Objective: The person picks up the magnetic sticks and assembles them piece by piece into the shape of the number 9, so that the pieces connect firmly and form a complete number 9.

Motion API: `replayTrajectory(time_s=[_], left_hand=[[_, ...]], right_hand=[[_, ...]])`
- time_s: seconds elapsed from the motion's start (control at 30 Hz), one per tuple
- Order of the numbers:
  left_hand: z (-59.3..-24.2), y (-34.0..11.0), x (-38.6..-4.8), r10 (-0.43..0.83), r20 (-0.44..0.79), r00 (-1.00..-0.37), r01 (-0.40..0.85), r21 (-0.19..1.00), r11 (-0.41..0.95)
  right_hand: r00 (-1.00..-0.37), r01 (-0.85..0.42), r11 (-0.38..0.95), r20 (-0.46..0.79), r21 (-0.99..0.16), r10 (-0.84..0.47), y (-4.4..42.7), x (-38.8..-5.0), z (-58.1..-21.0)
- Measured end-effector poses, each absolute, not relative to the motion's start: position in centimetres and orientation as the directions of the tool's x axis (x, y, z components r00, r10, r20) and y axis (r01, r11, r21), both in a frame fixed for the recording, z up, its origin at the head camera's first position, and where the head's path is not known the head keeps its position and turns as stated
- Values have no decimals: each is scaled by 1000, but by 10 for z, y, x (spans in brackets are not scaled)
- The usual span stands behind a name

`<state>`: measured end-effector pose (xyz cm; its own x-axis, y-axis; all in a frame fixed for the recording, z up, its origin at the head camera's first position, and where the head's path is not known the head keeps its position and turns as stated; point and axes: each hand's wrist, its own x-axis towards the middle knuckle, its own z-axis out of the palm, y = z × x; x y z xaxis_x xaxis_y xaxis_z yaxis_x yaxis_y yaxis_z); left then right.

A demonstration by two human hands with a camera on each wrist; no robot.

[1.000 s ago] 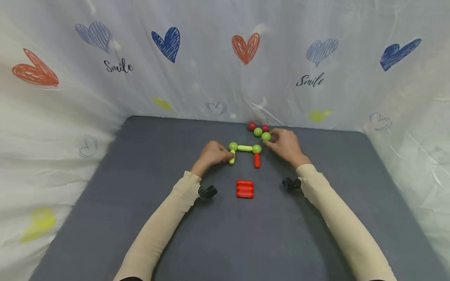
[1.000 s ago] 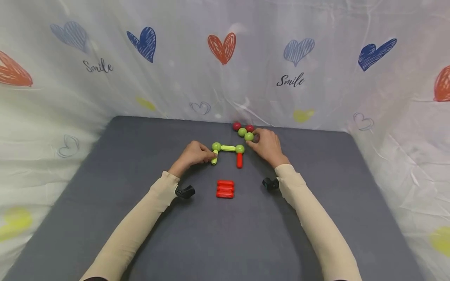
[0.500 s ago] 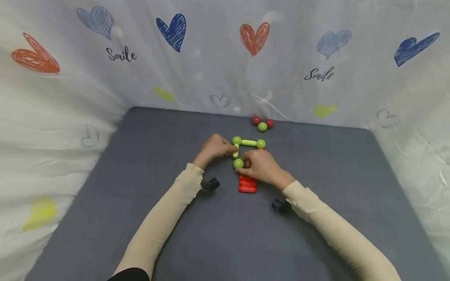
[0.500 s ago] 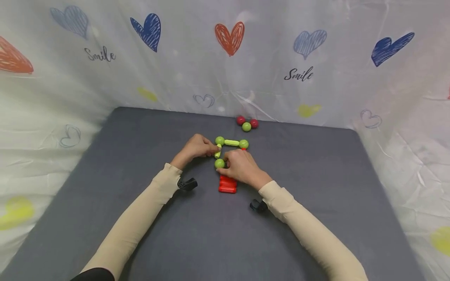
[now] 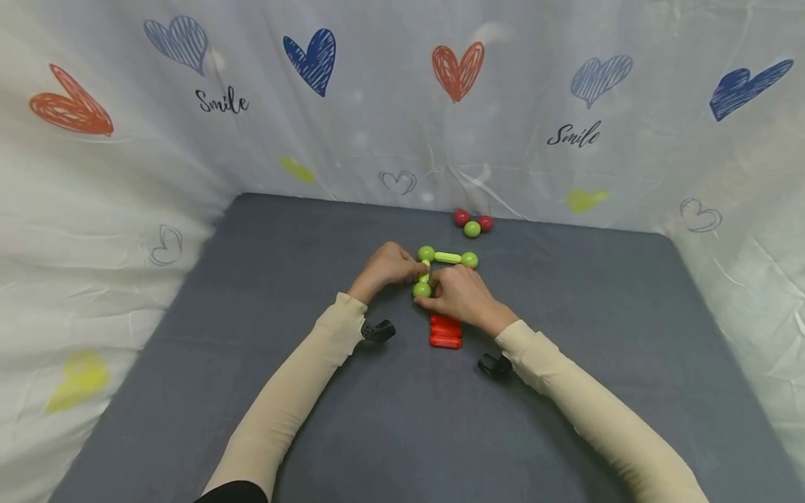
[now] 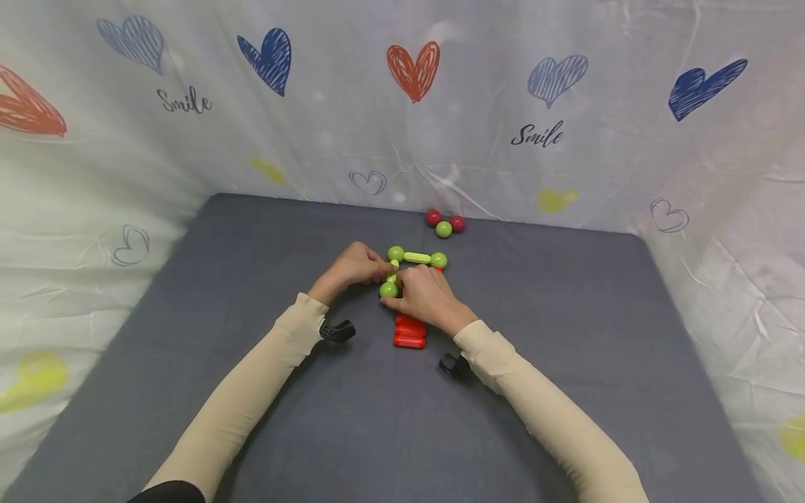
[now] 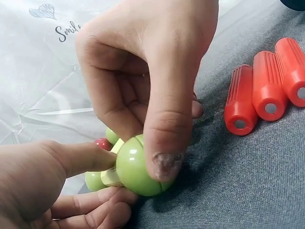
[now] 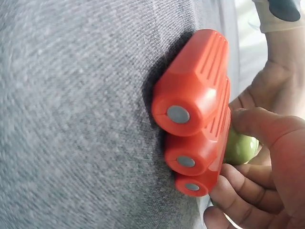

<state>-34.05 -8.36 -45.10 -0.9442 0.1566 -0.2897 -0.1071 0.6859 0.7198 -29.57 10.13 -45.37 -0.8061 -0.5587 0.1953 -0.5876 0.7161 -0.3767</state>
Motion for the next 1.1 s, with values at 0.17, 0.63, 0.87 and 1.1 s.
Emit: replayTrajectory(time_s=[0.17,0.63,0.87,1.1], left_hand=[[-448,-87,-334,256,-331,-908,-94,758,646],[-451,-97,-322,408,-350,-843,-84,835,543],[-444,-98,-322,389,-339,-857,-73,826,559],[-447,-100,-320,383,-349,-855,-83,822,564]], right_hand=[[-801,-596,704,226,-386,-555,103,-296,-454],[-819,-555,684,166,-473,-549,123,-289,-451],[-817,-452,657,-15,-603,-576,154,-275,-435],[-789,-456,652,-63,-606,-611,158,-268,-442]])
